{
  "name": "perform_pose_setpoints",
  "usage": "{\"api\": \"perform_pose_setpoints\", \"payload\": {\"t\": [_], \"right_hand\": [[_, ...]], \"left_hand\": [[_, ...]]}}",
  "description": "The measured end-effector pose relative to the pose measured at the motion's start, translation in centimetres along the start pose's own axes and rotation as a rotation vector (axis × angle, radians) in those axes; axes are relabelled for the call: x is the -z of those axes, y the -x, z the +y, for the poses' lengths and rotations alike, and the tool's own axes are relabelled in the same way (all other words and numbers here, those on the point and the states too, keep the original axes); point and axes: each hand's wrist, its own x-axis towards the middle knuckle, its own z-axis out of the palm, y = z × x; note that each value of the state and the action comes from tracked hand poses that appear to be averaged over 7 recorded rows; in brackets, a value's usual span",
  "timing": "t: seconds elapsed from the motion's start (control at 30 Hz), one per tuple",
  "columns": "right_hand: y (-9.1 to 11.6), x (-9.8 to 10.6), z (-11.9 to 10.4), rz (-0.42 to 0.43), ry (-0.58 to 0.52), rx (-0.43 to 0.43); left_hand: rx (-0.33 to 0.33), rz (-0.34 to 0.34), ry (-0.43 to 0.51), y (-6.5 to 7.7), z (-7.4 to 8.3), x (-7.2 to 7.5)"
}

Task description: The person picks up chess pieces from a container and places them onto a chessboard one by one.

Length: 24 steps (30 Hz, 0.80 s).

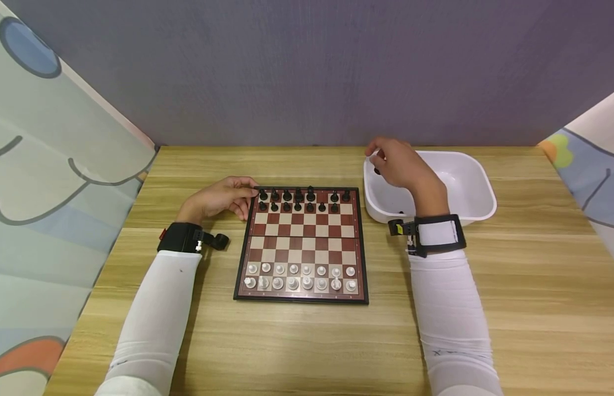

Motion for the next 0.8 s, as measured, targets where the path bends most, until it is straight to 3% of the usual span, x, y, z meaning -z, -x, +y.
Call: {"api": "perform_pose_setpoints", "payload": {"t": [0.23, 0.43, 0.63, 0.8], "right_hand": [[-0.3, -0.2, -1.0, 0.107, -0.07, 0.001], [-0.2, -0.3, -1.9, 0.159, -0.107, 0.052], [-0.3, -0.7, -2.4, 0.135, -0.145, 0.135], [-0.4, -0.9, -2.8, 0.107, -0.165, 0.136]], "left_hand": [[0.002, -0.003, 0.0, -0.1, 0.0, 0.0], [-0.005, -0.007, -0.002, 0.0, 0.1, -0.1], [0.002, -0.006, 0.001, 0.1, 0.2, -0.1], [0.005, -0.008, 0.001, 0.1, 0.2, -0.2]]}}
